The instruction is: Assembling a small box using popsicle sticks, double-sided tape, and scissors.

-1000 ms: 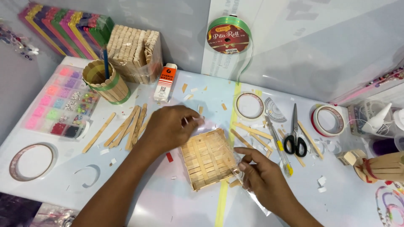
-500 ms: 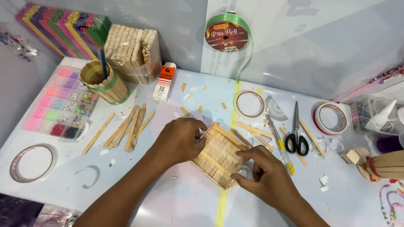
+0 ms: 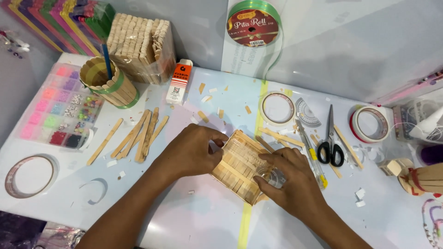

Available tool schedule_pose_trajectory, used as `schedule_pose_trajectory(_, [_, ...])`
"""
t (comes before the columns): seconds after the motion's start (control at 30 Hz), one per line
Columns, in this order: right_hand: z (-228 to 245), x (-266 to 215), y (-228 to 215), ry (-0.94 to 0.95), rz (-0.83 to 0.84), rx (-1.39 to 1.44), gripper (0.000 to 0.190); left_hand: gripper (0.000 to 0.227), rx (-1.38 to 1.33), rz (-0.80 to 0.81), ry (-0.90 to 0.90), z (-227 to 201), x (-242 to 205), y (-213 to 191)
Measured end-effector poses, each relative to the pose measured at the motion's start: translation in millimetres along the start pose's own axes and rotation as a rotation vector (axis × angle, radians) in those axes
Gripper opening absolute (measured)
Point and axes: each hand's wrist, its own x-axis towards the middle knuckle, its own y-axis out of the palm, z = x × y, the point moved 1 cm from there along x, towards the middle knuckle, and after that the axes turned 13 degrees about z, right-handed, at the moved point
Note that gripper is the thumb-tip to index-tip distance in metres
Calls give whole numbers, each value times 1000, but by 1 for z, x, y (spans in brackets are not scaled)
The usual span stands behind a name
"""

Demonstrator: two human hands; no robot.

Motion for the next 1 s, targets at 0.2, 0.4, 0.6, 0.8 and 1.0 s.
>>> schedule_pose_trajectory(0.2, [2,2,1,-10,20,-15,47,38,14,11,6,4,4,2])
schedule_pose_trajectory(0.4, [2,2,4,2,19,3,48,40,-5,22,-22,-1,0,0])
schedule_pose_trajectory(0.6, [3,3,2,-1,32,-13,48,30,-44,-6,-59,1,2,2])
schedule_pose_trajectory(0.8, [1,2,3,-4,32,-11,50,32,-58,7,-122,-3,1,1])
schedule_pose_trajectory(1.0, [0,2,3,-2,30,-9,50,33,-35,18,-98,0,3,2])
